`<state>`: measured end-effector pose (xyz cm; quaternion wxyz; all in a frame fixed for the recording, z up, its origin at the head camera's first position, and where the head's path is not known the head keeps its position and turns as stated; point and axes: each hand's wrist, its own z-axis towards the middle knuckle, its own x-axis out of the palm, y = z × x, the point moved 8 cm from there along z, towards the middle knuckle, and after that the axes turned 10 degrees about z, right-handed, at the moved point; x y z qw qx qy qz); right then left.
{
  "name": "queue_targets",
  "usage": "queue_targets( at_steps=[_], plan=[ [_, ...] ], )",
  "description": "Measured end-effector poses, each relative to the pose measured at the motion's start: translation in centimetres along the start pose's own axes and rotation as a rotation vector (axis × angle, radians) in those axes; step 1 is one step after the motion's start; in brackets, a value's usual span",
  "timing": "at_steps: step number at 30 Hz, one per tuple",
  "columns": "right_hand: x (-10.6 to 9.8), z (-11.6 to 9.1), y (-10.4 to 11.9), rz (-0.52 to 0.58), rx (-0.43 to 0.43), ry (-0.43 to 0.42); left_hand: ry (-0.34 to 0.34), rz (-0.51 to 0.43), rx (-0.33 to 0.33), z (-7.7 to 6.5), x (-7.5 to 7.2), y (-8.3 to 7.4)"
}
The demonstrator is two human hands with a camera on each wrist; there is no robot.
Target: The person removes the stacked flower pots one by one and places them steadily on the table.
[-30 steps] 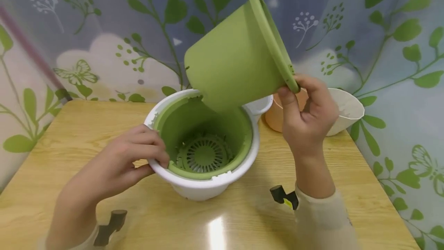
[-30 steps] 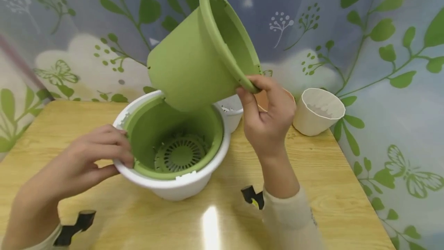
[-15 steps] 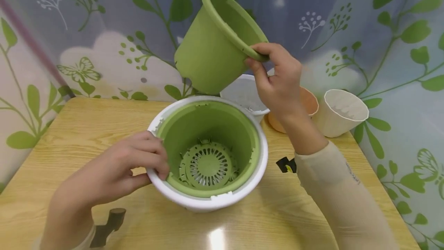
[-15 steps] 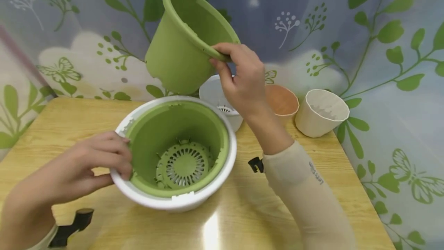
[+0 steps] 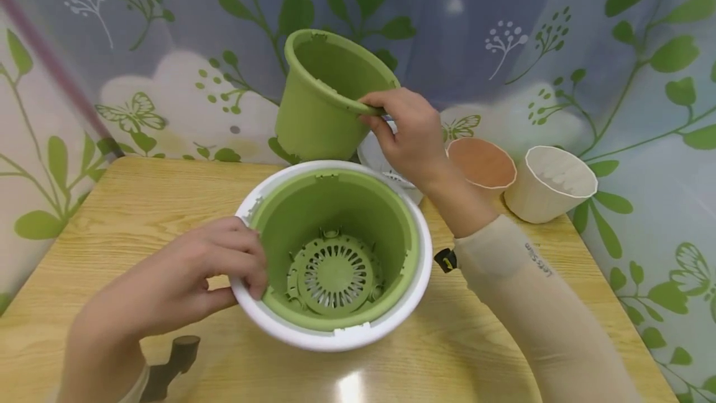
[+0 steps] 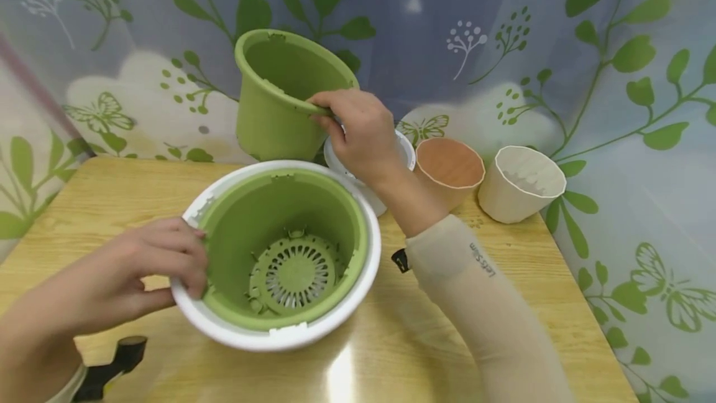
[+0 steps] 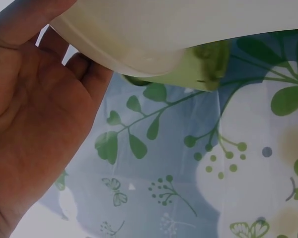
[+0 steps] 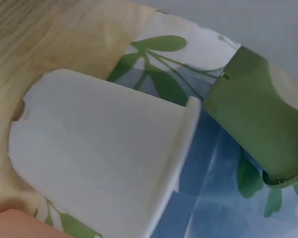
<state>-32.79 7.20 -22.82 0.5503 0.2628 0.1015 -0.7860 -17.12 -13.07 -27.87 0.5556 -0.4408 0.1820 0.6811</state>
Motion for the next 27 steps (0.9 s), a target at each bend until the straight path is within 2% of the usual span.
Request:
queue_targets(
  at_steps=[8, 14, 20, 27],
  plan=[
    [3.4, -0.5, 0.5, 0.026, -0.047, 0.12, 0.03, 0.002, -0.018, -0.6, -0.4, -0.4],
    [4.6, -0.7, 0.3, 0.041, -0.07, 0.137, 0.06, -0.021, -0.028, -1.4, -1.1, -0.7],
    [6.3, -1.6, -0.3, 0.03, -0.043, 0.247, 0.067, -0.03, -0.022, -1.8, -1.5, -0.8],
    [7.7, -2.6, -0.1, 0.07, -0.112, 0.288, 0.065, -0.017, -0.02, -1.8, -1.4, -0.9]
  ],
)
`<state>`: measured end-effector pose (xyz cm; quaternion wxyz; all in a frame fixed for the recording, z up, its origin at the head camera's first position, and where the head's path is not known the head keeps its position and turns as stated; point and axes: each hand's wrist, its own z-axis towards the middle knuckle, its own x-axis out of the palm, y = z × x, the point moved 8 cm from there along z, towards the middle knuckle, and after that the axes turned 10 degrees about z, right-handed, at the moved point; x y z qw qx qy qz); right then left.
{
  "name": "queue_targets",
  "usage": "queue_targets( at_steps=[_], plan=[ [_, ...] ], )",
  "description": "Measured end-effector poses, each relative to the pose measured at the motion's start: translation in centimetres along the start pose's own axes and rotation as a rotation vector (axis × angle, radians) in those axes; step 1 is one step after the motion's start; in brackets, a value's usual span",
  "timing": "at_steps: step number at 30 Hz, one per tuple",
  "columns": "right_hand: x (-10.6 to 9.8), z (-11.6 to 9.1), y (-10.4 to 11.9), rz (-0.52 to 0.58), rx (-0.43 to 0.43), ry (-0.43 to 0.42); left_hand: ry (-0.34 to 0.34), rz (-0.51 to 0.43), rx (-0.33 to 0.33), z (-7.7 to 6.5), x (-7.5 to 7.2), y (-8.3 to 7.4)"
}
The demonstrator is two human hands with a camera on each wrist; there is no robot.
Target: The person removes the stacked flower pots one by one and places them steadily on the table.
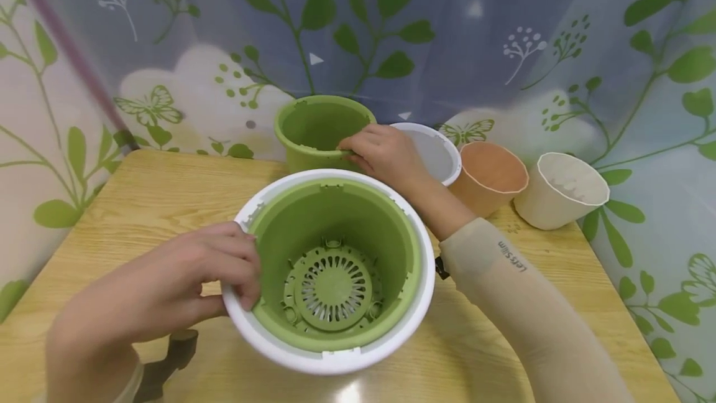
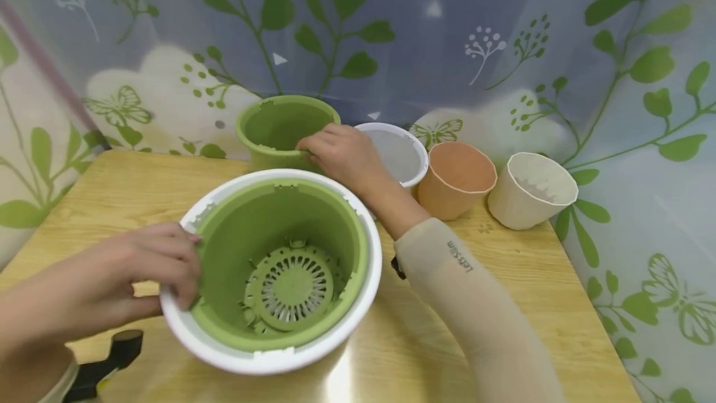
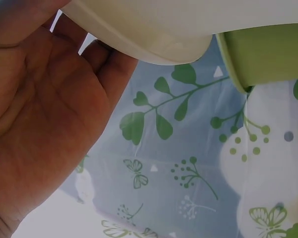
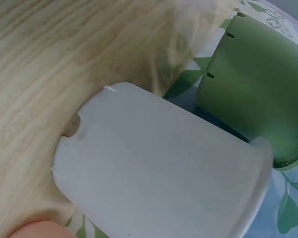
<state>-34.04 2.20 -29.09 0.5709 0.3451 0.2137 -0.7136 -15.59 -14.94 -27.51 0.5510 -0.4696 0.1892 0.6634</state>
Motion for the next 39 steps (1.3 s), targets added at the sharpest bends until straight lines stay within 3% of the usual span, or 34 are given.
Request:
queue_targets(
  at_steps=[4, 8, 11, 18, 29, 35, 39],
  plan=[
    [0.8, -0.5, 0.0, 0.004, -0.003, 0.035, 0.036, 0.005, -0.047, 0.1, 0.1, 0.1],
    [1.3, -0.9, 0.1, -0.003, 0.018, 0.057, 0.105, 0.013, -0.134, 0.0, 0.3, 0.5],
    [1.5, -1.1, 0.6, 0.006, 0.012, 0.054, 0.114, 0.009, -0.154, 0.1, 0.3, 0.6],
    [1.7, -1.5, 1.2, 0.052, -0.002, 0.043, 0.084, -0.007, -0.12, 0.1, 0.1, 0.3],
    [3.4, -2.4, 0.0, 0.078, 0.075, 0.224, 0.1, 0.007, -0.14, -0.1, 0.1, 0.5],
    [3.3, -2.3, 0.3, 0.054, 0.07, 0.238, 0.017, 0.006, -0.053, -0.2, 0.0, 0.4],
    [1.5, -2.6, 0.2, 0.046, 0.122, 0.185, -0.045, 0.028, -0.034, -0.9, -0.1, 0.3]
  ],
)
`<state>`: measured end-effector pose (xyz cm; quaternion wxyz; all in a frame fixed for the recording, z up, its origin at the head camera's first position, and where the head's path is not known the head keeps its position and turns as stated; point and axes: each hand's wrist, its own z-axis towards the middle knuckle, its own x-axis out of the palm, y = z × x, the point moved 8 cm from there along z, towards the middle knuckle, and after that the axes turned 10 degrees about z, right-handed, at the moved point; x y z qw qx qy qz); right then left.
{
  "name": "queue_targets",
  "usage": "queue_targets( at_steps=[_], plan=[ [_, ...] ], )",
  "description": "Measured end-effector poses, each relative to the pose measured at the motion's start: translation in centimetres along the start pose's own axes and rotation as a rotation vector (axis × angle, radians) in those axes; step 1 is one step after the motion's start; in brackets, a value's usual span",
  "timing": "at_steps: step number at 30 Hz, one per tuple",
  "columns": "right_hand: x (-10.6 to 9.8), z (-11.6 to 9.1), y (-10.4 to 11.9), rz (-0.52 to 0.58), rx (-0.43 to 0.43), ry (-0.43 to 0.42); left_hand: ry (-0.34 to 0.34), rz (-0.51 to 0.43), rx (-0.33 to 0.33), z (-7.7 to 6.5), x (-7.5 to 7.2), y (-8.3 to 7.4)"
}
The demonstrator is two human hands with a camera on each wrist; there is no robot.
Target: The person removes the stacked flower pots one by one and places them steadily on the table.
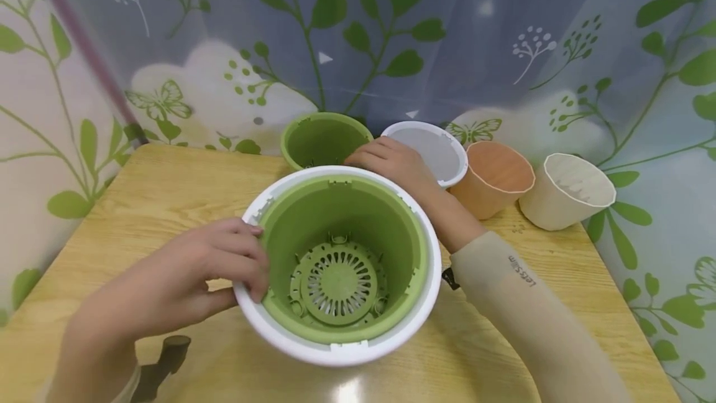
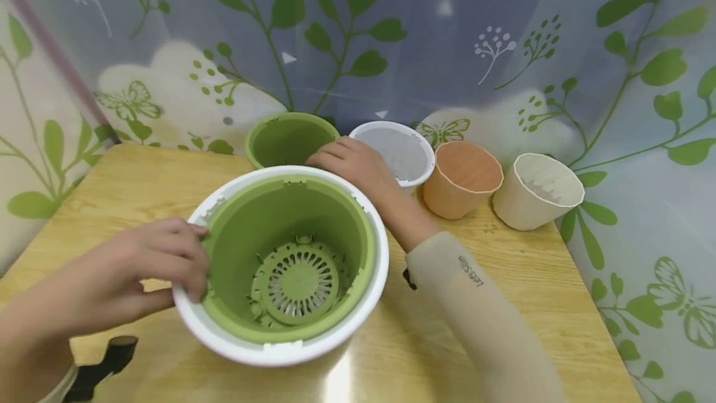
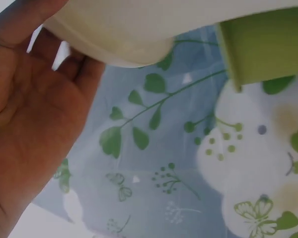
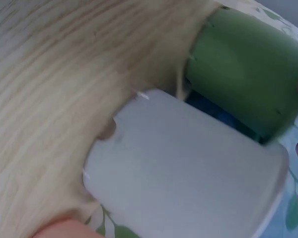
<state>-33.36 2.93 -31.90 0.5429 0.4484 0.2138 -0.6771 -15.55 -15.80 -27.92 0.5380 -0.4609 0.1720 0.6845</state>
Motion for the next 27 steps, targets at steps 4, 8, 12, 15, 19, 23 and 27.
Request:
queue_targets(
  at_steps=[4, 8, 12, 15, 19, 23, 27],
  plan=[
    [-3.0, -1.4, 0.0, 0.014, 0.043, -0.147, -0.076, 0.023, 0.04, -0.5, -0.1, -0.4],
    [-6.3, -3.2, 1.6, 0.088, 0.009, -0.293, -0.104, 0.115, 0.046, -0.4, -0.2, -1.0],
    [-8.4, -4.4, 4.7, 0.181, -0.06, -0.337, -0.106, 0.158, 0.046, -0.2, -0.3, -1.5],
    [-8.8, -4.8, 7.8, 0.218, -0.15, -0.278, -0.099, 0.14, 0.047, 0.0, -0.1, -1.6],
    [-8.4, -5.0, 11.8, 0.229, -0.278, -0.155, -0.103, 0.13, 0.065, 0.1, -0.1, -1.6],
    [-7.5, -5.5, 13.9, 0.227, -0.318, -0.035, -0.123, 0.131, 0.091, 0.2, -0.2, -1.7],
    [-6.8, -6.3, 14.4, 0.231, -0.308, 0.053, -0.136, 0.129, 0.097, 0.6, 0.1, -1.6]
  ],
)
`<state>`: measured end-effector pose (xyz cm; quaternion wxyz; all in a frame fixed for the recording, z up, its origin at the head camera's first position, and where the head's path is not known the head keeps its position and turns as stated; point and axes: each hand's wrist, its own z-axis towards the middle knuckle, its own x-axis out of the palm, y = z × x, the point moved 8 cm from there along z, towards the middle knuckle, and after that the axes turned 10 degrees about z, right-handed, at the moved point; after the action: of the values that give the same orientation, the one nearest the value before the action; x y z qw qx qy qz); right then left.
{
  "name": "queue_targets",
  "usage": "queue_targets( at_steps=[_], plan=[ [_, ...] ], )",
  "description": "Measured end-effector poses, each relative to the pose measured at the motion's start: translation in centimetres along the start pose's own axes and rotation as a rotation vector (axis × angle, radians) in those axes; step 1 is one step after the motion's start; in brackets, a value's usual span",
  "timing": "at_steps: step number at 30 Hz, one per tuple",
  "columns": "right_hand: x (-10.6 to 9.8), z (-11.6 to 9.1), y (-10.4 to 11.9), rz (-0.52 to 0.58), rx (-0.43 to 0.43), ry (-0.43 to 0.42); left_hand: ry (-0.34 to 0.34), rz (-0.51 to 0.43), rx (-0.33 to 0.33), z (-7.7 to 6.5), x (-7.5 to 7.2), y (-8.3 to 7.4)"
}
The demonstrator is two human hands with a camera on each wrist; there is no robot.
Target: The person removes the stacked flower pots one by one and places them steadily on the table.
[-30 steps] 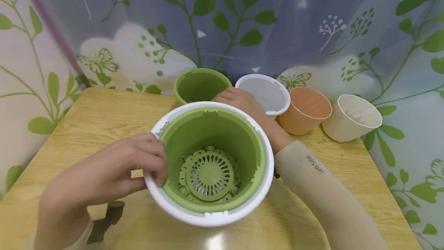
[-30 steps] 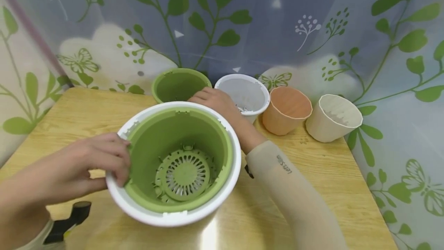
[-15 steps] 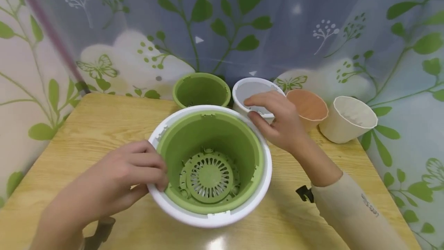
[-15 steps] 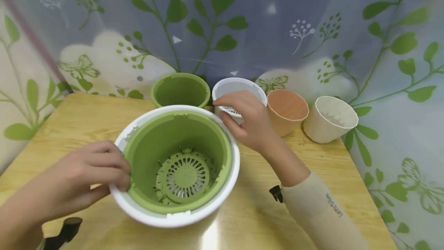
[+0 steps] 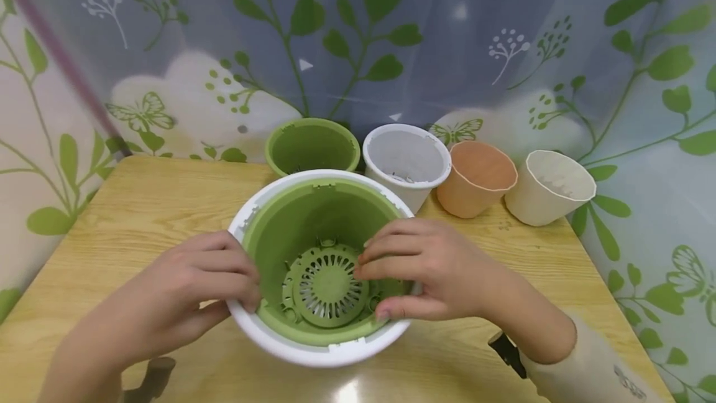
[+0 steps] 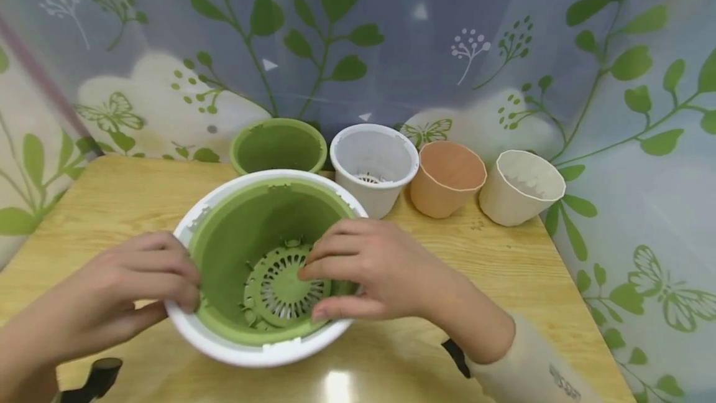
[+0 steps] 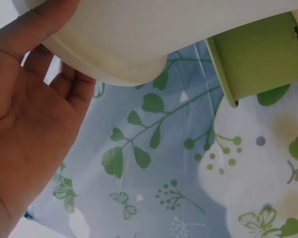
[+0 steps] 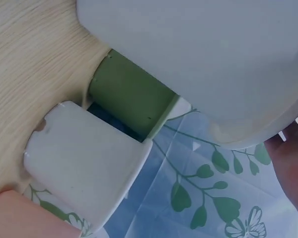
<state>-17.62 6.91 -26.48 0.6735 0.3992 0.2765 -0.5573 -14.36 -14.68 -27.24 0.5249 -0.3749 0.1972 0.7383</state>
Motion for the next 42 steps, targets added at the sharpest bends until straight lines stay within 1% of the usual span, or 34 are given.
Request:
queue_targets(
  at_steps=[3, 7, 11, 14, 19, 21, 24, 31, 42],
  plan=[
    [0.4, -0.1, 0.0, 0.019, 0.029, 0.052, -0.006, 0.009, -0.012, 0.0, 0.1, 0.1],
    [0.7, -0.2, -0.3, 0.034, 0.094, 0.138, -0.024, 0.008, -0.019, 0.1, 0.4, 0.3],
    [1.3, -0.5, -0.3, 0.026, 0.159, 0.232, -0.053, 0.004, -0.021, 0.3, 0.7, 0.4],
    [1.5, -0.8, -0.1, 0.023, 0.188, 0.271, -0.084, 0.018, -0.029, 0.5, 0.9, 0.3],
    [1.6, -1.1, 0.6, 0.06, 0.207, 0.283, -0.137, 0.065, -0.035, 1.0, 1.0, 0.0],
    [1.5, -1.2, 0.8, 0.067, 0.214, 0.281, -0.142, 0.079, -0.033, 1.1, 1.1, -0.1],
    [1.5, -1.3, 1.1, 0.055, 0.223, 0.281, -0.138, 0.092, -0.033, 1.1, 1.3, -0.2],
    [1.3, -1.5, 1.2, 0.036, 0.237, 0.277, -0.108, 0.079, -0.022, 1.0, 1.6, -0.1],
    [1.3, -1.3, 1.1, 0.049, 0.237, 0.29, -0.104, 0.043, -0.032, 1.2, 1.6, 0.1]
  ],
)
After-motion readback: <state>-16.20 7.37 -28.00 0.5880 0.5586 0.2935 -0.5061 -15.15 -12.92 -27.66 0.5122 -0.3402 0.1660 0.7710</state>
